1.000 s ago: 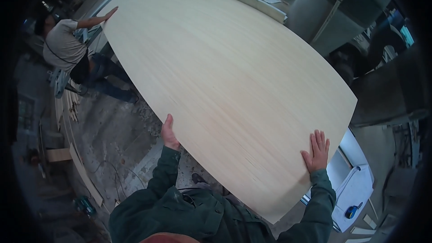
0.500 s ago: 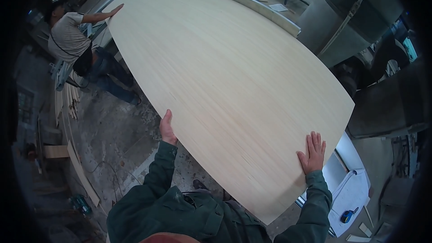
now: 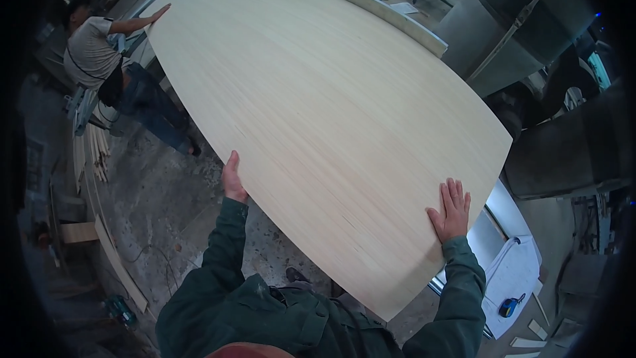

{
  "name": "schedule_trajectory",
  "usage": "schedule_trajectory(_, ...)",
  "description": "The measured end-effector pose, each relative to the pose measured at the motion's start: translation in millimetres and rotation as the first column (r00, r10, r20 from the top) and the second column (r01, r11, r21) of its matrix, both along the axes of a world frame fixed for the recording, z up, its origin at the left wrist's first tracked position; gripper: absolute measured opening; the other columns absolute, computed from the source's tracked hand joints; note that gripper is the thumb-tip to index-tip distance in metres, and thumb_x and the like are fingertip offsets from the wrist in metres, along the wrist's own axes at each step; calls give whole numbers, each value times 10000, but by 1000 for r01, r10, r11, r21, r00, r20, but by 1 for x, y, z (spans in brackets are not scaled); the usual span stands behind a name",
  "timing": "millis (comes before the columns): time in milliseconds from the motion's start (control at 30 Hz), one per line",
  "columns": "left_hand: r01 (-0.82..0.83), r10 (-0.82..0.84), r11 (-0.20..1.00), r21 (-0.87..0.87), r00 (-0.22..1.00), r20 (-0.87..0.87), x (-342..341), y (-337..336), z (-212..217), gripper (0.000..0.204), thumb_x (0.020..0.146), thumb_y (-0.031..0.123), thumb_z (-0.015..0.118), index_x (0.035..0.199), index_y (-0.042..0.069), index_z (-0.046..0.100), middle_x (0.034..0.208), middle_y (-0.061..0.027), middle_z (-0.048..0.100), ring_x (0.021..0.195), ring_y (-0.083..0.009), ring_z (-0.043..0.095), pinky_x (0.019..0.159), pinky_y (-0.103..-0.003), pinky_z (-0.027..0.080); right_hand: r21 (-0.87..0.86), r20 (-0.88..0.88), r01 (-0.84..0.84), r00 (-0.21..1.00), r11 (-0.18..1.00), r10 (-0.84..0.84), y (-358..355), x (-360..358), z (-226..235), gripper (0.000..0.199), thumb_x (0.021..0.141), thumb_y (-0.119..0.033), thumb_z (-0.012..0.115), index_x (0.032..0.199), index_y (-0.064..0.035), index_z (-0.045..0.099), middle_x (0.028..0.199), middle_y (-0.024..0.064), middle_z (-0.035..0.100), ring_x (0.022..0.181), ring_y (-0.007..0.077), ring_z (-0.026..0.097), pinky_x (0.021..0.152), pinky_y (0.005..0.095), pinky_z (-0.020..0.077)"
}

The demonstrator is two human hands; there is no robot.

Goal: Measuring, marking, and moving large wooden panels on a production floor using a tape measure and marker.

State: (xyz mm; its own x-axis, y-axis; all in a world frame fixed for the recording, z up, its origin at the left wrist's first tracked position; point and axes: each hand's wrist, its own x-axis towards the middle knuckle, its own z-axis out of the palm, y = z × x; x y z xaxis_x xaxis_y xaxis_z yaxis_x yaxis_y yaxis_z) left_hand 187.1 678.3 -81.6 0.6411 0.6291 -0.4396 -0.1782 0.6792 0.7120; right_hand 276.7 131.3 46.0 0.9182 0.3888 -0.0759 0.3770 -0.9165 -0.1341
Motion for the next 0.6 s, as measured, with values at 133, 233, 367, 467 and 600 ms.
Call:
schedule_trajectory(133, 8, -8, 1000, 8, 1000, 26, 1, 2, -8, 492, 931, 219, 619, 1329, -25, 462, 1274, -140, 572, 1126, -266, 585, 973, -390, 476, 22, 26, -1, 1000, 1000, 0, 0, -3, -10, 745, 835, -431, 642, 1449, -80, 408, 1554, 109, 313, 1464, 308, 213, 1177, 524, 97)
schedule_trajectory(233, 20, -20, 999, 40, 1000, -18, 4, -4, -9, 522, 942, 300, 599, 1318, -42, 481, 1275, -144, 584, 1149, -274, 575, 1003, -389, 450, 12, 45, 1, 999, 1000, -2, -6, -4, -16, 749, 838, -462, 642, 1445, -88, 415, 1552, 99, 317, 1461, 303, 218, 1174, 526, 106)
schedule_trajectory(367, 45, -46, 998, 41, 999, 24, 2, 8, -13, 508, 940, 274, 604, 1320, -38, 478, 1272, -144, 583, 1144, -271, 577, 1001, -390, 453, 20, 52, 1, 999, 1000, -2, -4, -4, -18, 747, 840, -466, 639, 1446, -91, 415, 1550, 98, 321, 1461, 302, 220, 1172, 529, 108)
schedule_trajectory(467, 57, -57, 998, 8, 997, 52, 2, 8, -14, 485, 936, 243, 615, 1308, -40, 487, 1260, -142, 588, 1123, -260, 591, 986, -383, 466, 28, 54, -2, 999, 1000, 1, -8, -4, -15, 747, 846, -472, 636, 1449, -94, 411, 1550, 98, 321, 1461, 302, 217, 1172, 530, 107)
schedule_trajectory(600, 107, -106, 994, -14, 993, 57, 6, 3, -8, 485, 942, 259, 606, 1295, -53, 493, 1245, -144, 600, 1108, -264, 600, 975, -381, 473, 1, 57, 7, 998, 1000, -7, -14, -5, -11, 739, 857, -477, 625, 1452, -95, 406, 1551, 98, 316, 1462, 302, 214, 1171, 532, 108)
